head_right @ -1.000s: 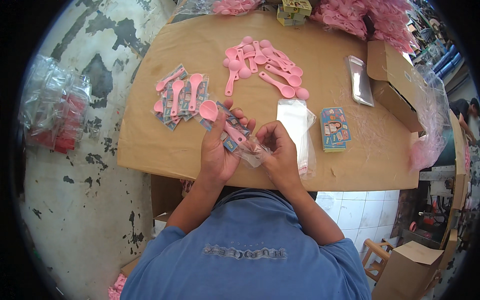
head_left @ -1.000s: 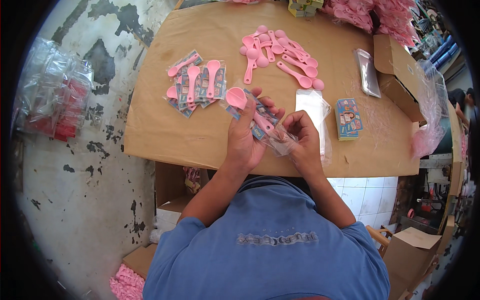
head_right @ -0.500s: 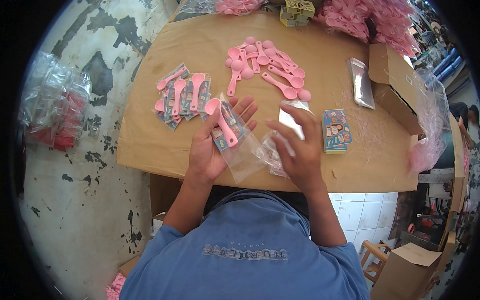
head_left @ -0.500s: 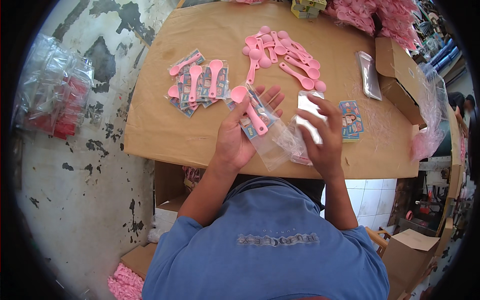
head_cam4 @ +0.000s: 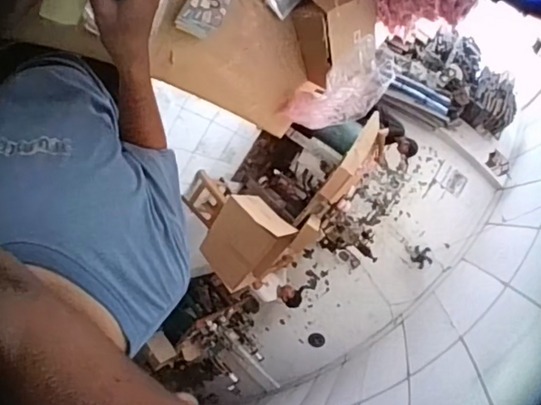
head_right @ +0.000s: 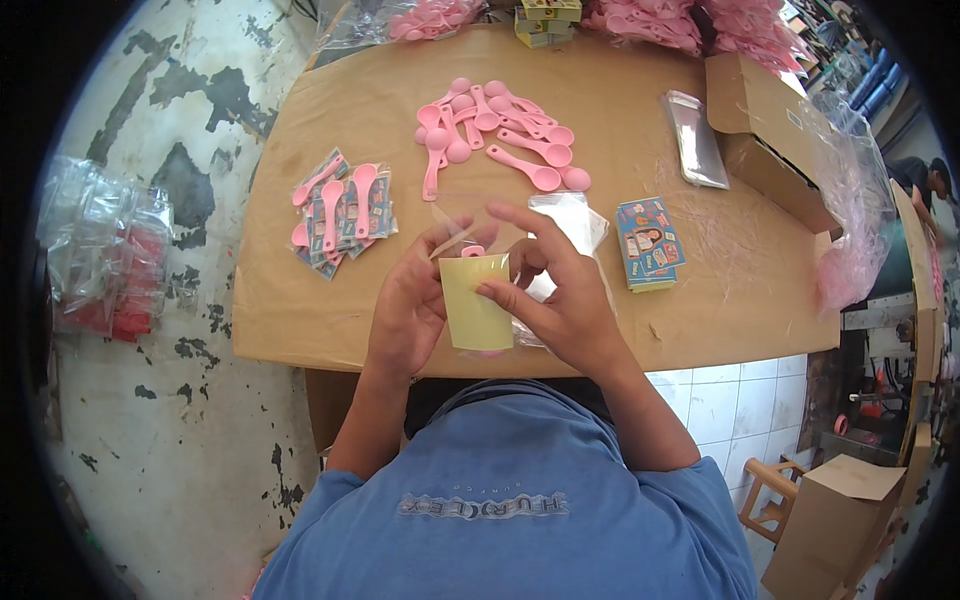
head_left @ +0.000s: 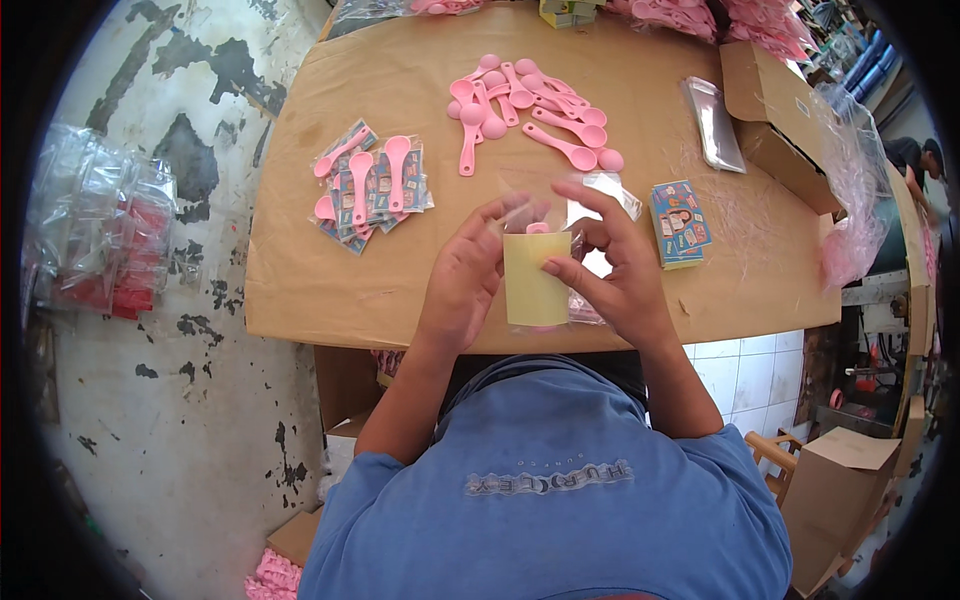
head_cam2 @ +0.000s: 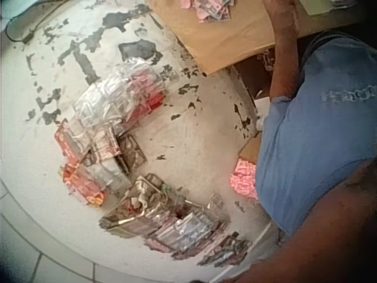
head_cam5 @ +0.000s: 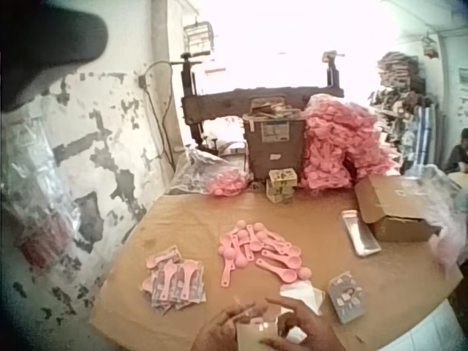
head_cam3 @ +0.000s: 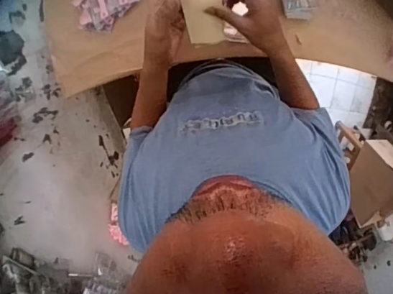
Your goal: Placing pink plastic spoons and small stickers into plastic bags.
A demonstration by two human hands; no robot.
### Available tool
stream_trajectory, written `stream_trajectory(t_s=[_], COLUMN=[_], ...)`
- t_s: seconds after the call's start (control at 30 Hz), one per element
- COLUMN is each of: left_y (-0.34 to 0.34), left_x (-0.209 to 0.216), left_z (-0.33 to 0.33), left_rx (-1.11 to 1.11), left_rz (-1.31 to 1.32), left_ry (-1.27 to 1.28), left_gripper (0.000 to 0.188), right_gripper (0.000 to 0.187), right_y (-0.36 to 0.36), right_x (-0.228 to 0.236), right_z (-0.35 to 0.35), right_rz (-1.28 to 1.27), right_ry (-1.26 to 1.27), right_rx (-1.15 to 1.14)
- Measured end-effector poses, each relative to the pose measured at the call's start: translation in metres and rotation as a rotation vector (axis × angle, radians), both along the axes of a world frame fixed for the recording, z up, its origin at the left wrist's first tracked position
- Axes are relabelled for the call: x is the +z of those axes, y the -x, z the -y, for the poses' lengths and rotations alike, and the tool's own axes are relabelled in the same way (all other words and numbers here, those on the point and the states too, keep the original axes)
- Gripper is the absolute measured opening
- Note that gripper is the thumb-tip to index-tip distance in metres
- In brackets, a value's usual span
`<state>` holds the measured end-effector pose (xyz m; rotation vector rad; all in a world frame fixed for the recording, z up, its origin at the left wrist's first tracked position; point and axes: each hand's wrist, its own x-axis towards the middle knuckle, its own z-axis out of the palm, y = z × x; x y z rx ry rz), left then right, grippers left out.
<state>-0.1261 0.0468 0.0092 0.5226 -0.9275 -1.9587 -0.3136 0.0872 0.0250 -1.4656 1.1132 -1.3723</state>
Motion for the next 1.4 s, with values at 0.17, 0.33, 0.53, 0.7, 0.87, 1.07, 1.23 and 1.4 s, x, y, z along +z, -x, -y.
stream_trajectory(t_s=[0.17,0.33,0.53,0.7,0.87,1.07,1.23,1.4], left_y=[0.004,0.000,0.002,0.004,0.007,0.009,0.002,-0.006], left_x=[-0.004,-0.001,-0.001,0.005,0.005,0.011,-0.002,-0.004], left_z=[-0.006,-0.012,-0.025,-0.028,-0.028,-0.026,-0.018,-0.020], left_rx=[0.011,0.101,0.189,0.192,0.201,0.155,0.031,-0.050], left_rz=[0.242,0.447,0.601,0.730,0.792,0.924,0.735,0.557], left_ry=[0.203,0.209,0.358,0.473,0.526,0.605,0.413,0.243], left_gripper=[0.044,0.052,0.061,0.064,0.062,0.064,0.060,0.056], right_gripper=[0.065,0.049,0.029,0.029,0.026,0.021,0.016,0.014], right_y=[-0.005,-0.007,-0.011,-0.014,-0.012,-0.004,0.006,0.029], right_x=[-0.015,-0.025,-0.004,-0.003,-0.012,-0.014,-0.013,-0.009], right_z=[-0.006,-0.005,0.014,0.019,0.025,0.026,0.023,0.030], right_rz=[0.081,-0.223,-0.574,-0.621,-0.601,-0.556,-0.336,0.338], right_ry=[-0.148,0.167,0.538,0.578,0.600,0.562,0.340,0.228], right_rx=[0.046,-0.400,-0.482,-0.452,-0.472,-0.440,-0.436,-0.408])
